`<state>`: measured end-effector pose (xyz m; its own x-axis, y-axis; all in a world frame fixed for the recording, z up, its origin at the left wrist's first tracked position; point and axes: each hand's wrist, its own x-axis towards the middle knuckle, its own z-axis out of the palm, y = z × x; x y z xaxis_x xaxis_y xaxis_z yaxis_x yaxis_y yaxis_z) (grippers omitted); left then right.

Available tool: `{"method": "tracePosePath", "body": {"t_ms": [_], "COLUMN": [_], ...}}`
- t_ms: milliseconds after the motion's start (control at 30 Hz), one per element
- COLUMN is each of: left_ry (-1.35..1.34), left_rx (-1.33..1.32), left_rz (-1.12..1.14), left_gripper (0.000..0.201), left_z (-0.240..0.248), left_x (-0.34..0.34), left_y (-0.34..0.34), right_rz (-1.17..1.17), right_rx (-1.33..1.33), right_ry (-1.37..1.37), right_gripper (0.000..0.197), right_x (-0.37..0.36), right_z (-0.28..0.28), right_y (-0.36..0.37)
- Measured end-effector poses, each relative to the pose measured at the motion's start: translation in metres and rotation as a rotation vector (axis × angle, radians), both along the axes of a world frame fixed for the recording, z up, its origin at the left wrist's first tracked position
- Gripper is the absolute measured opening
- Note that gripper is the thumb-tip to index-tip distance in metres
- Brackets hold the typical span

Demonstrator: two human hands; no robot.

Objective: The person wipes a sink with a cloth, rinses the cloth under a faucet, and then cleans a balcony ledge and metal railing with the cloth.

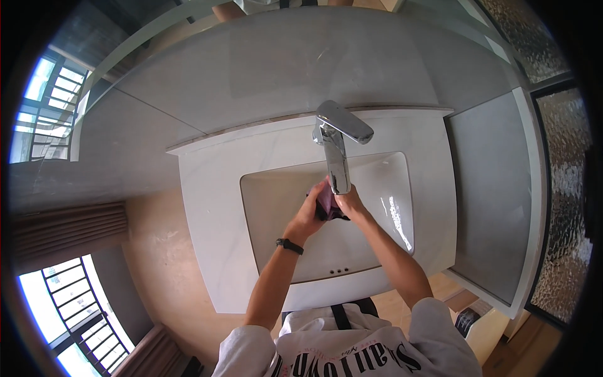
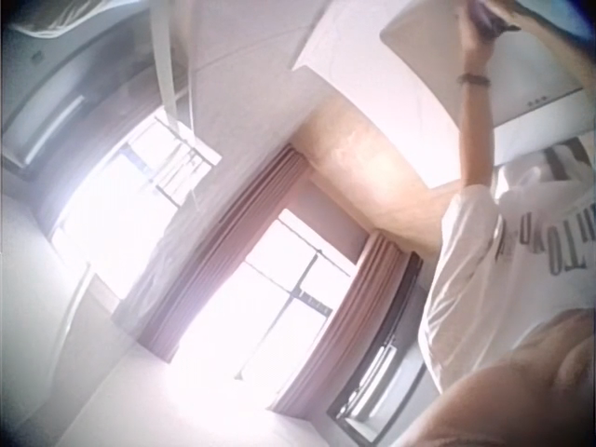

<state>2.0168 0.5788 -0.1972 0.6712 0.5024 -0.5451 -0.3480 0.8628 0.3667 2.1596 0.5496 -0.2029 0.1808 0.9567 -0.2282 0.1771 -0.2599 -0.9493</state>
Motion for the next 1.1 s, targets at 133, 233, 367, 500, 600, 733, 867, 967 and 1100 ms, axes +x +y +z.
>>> {"method": "tracePosePath", "body": {"t_ms": [133, 233, 367, 500, 600, 733, 867, 967, 1100], "left_ry": [-0.138, -0.18, -0.19, -0.162, -0.085, -0.014, 0.013, -0.03, 0.006], "left_rx": [-0.09, -0.149, -0.155, -0.146, -0.15, -0.176, -0.208, -0.206, -0.208], "left_rz": [0.064, 0.119, 0.147, 0.129, 0.121, 0.119, 0.124, 0.109, 0.09], "left_gripper": [0.043, 0.045, 0.047, 0.047, 0.048, 0.048, 0.047, 0.044, 0.041], "left_z": [0.019, 0.021, -0.003, -0.007, -0.003, -0.006, -0.016, -0.024, -0.029], "left_x": [0.015, 0.021, 0.028, 0.027, 0.024, 0.018, 0.014, 0.013, 0.011], "left_y": [0.0, -0.002, -0.006, -0.009, -0.011, -0.015, -0.023, -0.032, -0.041], "right_rz": [-0.115, -0.358, -0.078, -0.097, -0.067, -0.073, -0.071, -0.09, -0.08], "right_rx": [0.344, 0.185, -0.068, 0.046, 0.101, 0.09, 0.079, 0.074, 0.091], "right_ry": [-0.451, 0.069, 0.169, 0.156, 0.165, 0.22, 0.234, 0.245, 0.242], "right_gripper": [0.043, 0.047, 0.045, 0.049, 0.048, 0.047, 0.048, 0.048, 0.047], "right_x": [0.028, 0.034, 0.036, 0.031, 0.033, 0.031, 0.026, 0.024, 0.026], "right_z": [0.038, 0.121, 0.179, 0.184, 0.183, 0.184, 0.19, 0.19, 0.186], "right_y": [0.012, 0.035, 0.045, 0.051, 0.054, 0.057, 0.058, 0.057, 0.058]}}
